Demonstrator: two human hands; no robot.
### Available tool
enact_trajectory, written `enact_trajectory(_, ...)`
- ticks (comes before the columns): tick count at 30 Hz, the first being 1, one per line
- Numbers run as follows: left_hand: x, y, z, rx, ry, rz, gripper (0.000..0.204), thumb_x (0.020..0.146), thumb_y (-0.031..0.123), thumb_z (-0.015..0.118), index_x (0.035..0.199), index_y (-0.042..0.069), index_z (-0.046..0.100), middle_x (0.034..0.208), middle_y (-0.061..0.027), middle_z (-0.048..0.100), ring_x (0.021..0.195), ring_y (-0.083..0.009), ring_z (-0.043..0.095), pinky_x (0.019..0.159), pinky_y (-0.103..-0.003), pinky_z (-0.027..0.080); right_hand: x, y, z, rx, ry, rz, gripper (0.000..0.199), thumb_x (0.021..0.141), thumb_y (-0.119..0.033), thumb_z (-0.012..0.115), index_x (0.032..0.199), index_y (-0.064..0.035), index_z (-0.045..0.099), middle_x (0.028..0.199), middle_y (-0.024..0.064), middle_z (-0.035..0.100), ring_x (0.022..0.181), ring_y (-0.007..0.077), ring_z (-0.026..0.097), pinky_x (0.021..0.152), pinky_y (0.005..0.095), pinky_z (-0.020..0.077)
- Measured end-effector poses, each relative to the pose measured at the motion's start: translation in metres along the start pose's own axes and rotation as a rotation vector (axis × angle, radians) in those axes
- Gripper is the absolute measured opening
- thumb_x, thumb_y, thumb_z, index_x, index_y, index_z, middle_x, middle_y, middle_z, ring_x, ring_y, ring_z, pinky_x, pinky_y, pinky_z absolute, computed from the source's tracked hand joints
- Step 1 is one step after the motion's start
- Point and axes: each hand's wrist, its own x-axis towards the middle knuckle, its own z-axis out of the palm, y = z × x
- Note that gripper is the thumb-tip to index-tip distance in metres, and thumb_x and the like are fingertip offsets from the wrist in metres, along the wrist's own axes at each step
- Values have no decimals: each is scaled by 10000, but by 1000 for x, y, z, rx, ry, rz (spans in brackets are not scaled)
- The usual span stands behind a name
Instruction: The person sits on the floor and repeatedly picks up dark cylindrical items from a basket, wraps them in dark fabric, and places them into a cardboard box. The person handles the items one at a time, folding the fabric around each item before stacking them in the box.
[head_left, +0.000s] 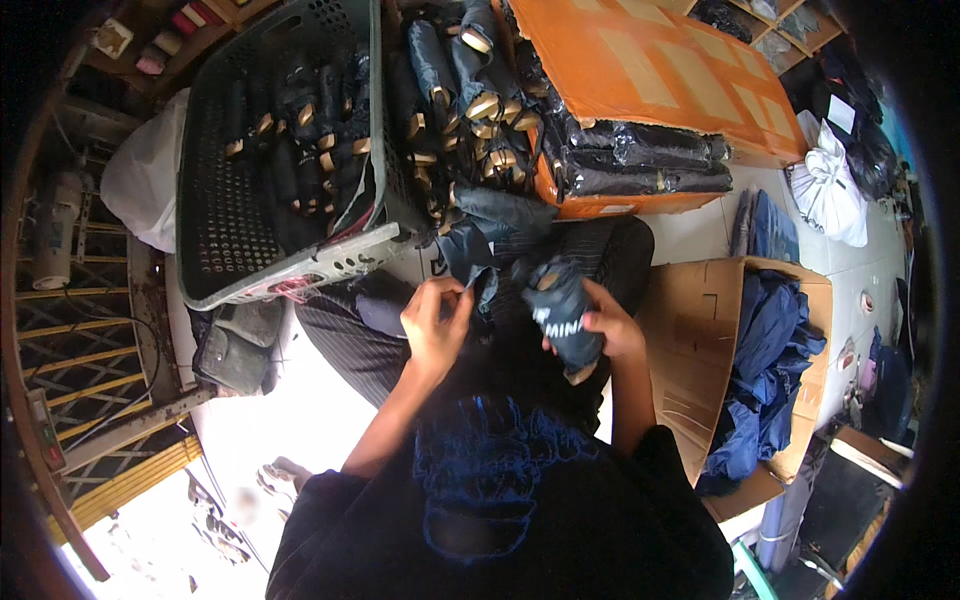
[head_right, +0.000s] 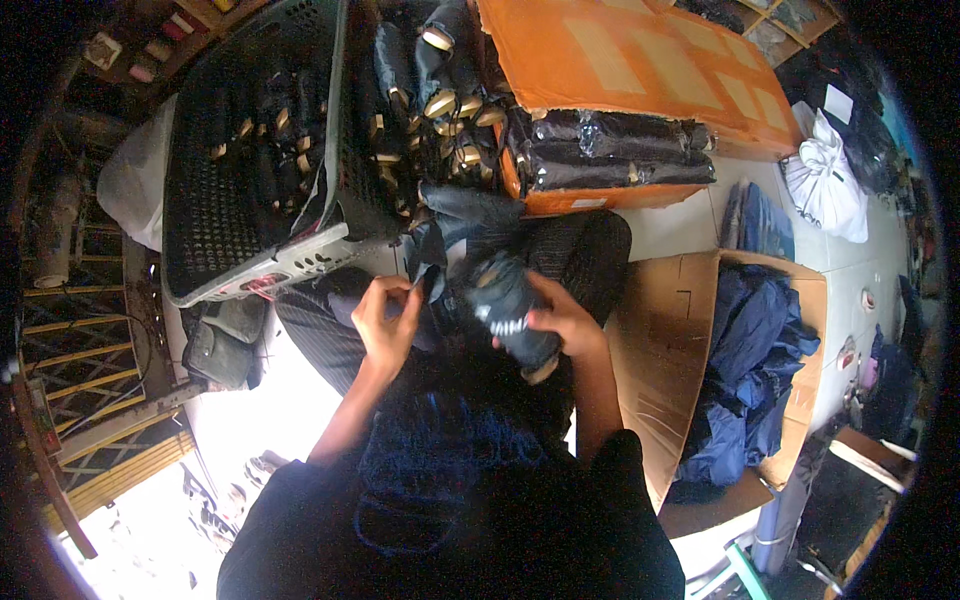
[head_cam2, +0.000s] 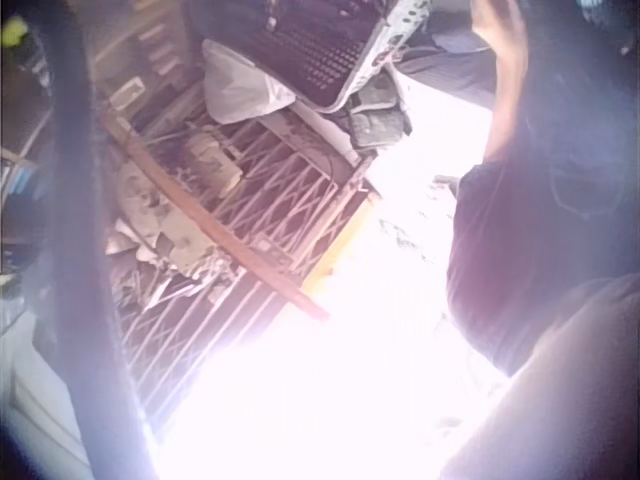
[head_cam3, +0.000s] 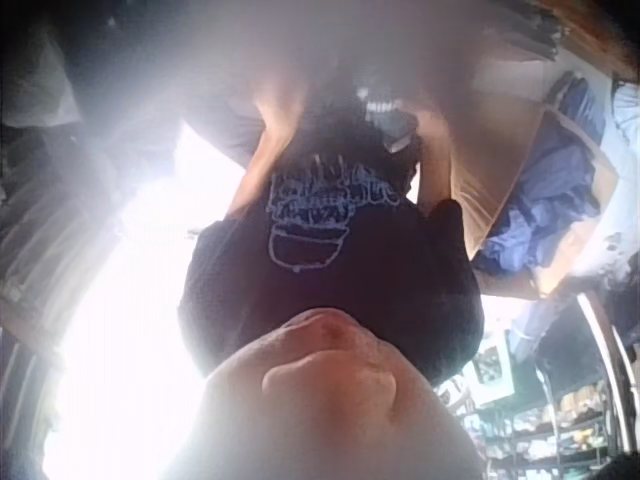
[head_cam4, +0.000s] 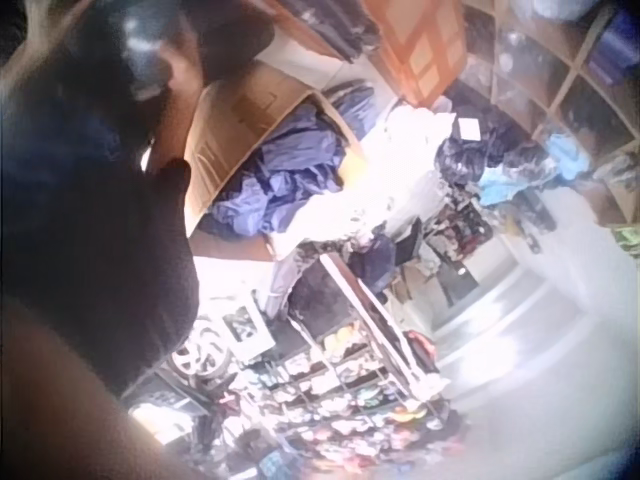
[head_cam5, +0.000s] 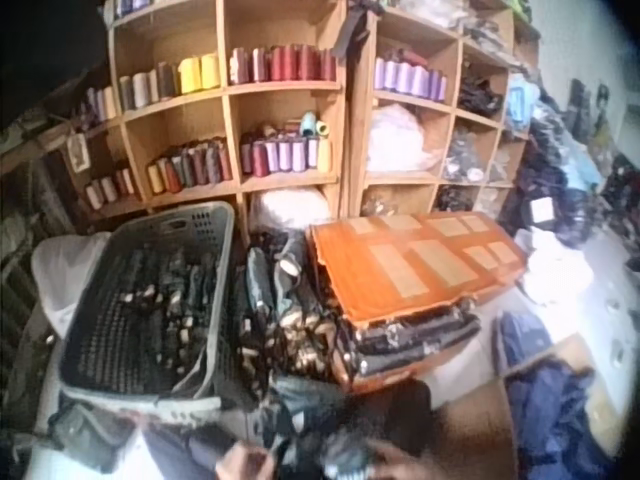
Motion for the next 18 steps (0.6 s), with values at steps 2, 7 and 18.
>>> enact_trajectory(2, -3, -2, 5, 2, -52, 79, 176, 737, -36, 713, 818, 23, 569, 712, -82, 575, 560, -171, 568, 532, -279, 444, -1, 0, 3, -168, -152, 139, 746, 704, -308, 769, 1291, 30, 458, 1298, 208, 496, 1128, 312, 543, 965, 398, 420)
enact_trajectory(7, -3, 3, 9, -64, -60, 177, 224, 677, -73, 699, 823, 44, 578, 702, -63, 577, 544, -209, 538, 528, -311, 426, 0, 21, 9, -353, -85, 110, 741, 767, -246, 739, 1367, 37, 411, 1491, 173, 304, 1379, 258, 282, 1109, 366, 233)
enact_trajectory(18, -16, 28, 7, -223, -19, -184, 184, 718, -82, 677, 820, 0, 547, 737, -96, 614, 652, -185, 616, 635, -268, 488, -6, 23, 23, -373, 172, -9, 586, 788, -135, 726, 1290, 43, 481, 1234, 101, 545, 1125, 181, 514, 971, 317, 395)
